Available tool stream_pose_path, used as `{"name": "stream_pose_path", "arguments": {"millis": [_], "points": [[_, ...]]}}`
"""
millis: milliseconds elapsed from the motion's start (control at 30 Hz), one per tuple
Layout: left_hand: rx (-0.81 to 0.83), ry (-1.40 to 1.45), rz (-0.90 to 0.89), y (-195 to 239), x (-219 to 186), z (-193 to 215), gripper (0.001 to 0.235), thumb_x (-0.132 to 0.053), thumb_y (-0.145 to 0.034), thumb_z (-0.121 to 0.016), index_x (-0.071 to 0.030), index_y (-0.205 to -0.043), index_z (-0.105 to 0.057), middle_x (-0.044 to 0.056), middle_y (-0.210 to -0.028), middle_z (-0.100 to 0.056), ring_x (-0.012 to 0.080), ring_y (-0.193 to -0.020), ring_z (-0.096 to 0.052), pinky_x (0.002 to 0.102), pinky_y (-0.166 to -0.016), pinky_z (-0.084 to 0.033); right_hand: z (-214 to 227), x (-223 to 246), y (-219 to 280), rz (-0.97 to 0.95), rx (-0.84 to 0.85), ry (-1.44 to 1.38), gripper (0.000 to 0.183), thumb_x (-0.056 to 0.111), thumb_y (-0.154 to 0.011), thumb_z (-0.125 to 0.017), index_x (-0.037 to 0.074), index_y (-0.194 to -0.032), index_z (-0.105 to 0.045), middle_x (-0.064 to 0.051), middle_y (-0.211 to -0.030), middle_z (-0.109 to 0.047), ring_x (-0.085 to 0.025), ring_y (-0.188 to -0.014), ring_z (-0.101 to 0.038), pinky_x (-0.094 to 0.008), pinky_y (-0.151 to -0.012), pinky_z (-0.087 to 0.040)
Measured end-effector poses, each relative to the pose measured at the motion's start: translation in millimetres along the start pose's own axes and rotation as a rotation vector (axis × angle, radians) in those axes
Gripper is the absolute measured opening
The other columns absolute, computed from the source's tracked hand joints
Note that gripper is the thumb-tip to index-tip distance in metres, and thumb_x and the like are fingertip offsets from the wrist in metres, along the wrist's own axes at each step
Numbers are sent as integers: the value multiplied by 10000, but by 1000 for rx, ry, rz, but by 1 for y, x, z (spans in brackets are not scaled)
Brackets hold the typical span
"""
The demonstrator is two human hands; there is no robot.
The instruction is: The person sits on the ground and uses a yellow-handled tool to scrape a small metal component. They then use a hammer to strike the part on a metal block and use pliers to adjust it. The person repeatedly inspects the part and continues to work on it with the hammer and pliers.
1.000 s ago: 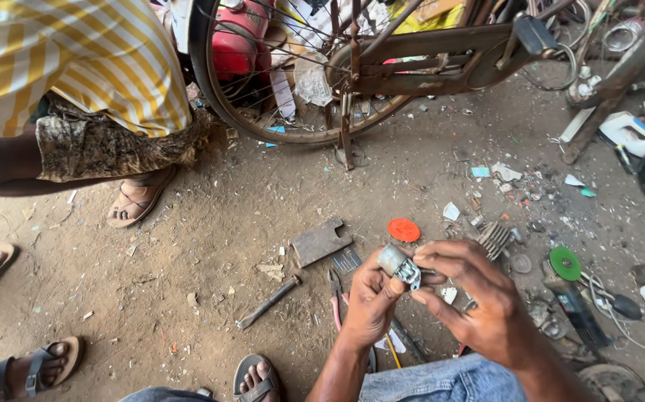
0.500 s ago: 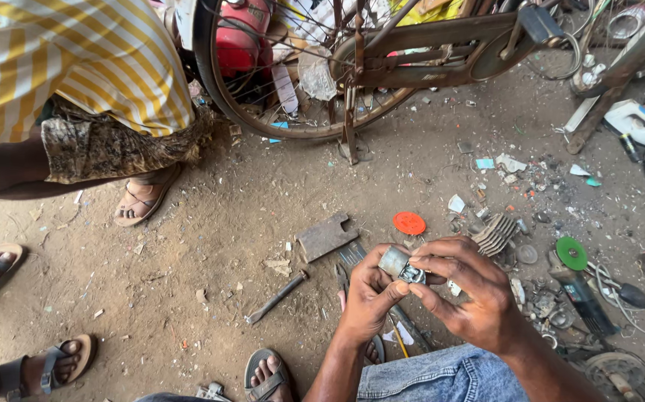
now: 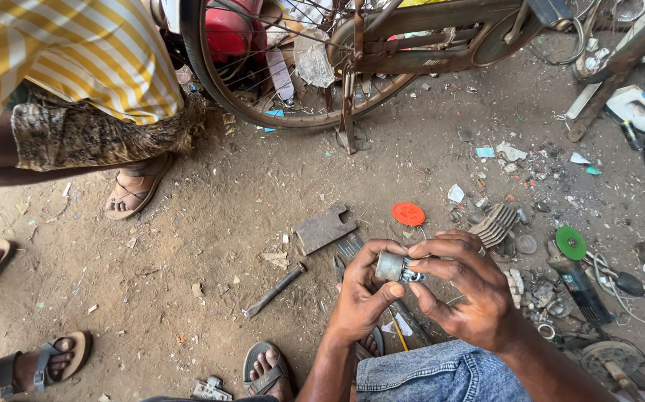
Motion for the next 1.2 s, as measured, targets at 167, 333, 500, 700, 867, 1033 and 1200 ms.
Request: {"name": "stream_pose_path", "arguments": {"millis": [167,333,500,700,867,1033,1200], "points": [[-11,1,-5,0,-1,-1,557,-269,-942,-827,-41,-1351,-525,48,-1185,-642,115,-1094,-616,286,-940,-513,-1,-1,-1,-3,-2,-22,308,113,-813,-800,73,-1078,-647,-71,-1190,-686,-267,-1152,-670,-477,-1064,-507],[68,31,-88,-4,-15,-13,488,-301,-966,-786,-102,-1298,-488,197,-1552,-553,235,-1430,-552,379,-1177,-466,-3,-2,-1,-6,7,-14,309,144,-802,-801,77,-1067,-656,-65,-1164,-687,-278,-1127,-661,-480,-1051,-498],[90,16,-83,-5,-19,-17,475,-301,-974,-785,-97,-1291,-497,249,-1595,-501,280,-1475,-515,417,-1211,-440,-2,-4,0,-12,2,5,307,162,-806,-810,85,-1063,-660,-62,-1147,-688,-275,-1123,-661,-490,-1063,-495],[-19,18,9,1,0,-1,555,-314,-937,-823,-74,-1331,-515,51,-1235,-618,134,-1140,-588,306,-969,-495,-1,-3,-4,-16,12,-10,301,153,-817,-802,83,-1072,-659,-51,-1138,-704,-253,-1125,-676,-478,-1053,-494],[-36,51,30,3,10,7,604,-351,-927,-831,-56,-1351,-518,9,-1125,-627,84,-1021,-588,241,-878,-482,-2,-2,-5,-17,15,-1,303,138,-813,-801,87,-1078,-661,-53,-1128,-713,-252,-1105,-681,-466,-1043,-496],[-41,28,45,3,12,11,687,-443,-898,-841,-29,-1349,-529,3,-1093,-632,84,-994,-582,234,-850,-458,-3,-3,-6,-22,28,5,320,146,-803,-821,80,-1074,-664,-53,-1089,-712,-241,-1067,-685,-471,-1032,-491],[-51,-22,42,4,13,16,718,-513,-887,-835,-13,-1319,-556,5,-1094,-635,97,-1015,-591,255,-890,-469,-5,-4,-3,-18,36,1,332,158,-797,-834,82,-1074,-670,-46,-1065,-709,-225,-1034,-682,-486,-1045,-485]]}}
Point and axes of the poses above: each hand's wrist, its own y-axis away from the middle knuckle, its own z-axis out of the back of the hand, x = y × z, the point moved 8 cm from there along -y, towards the middle knuckle
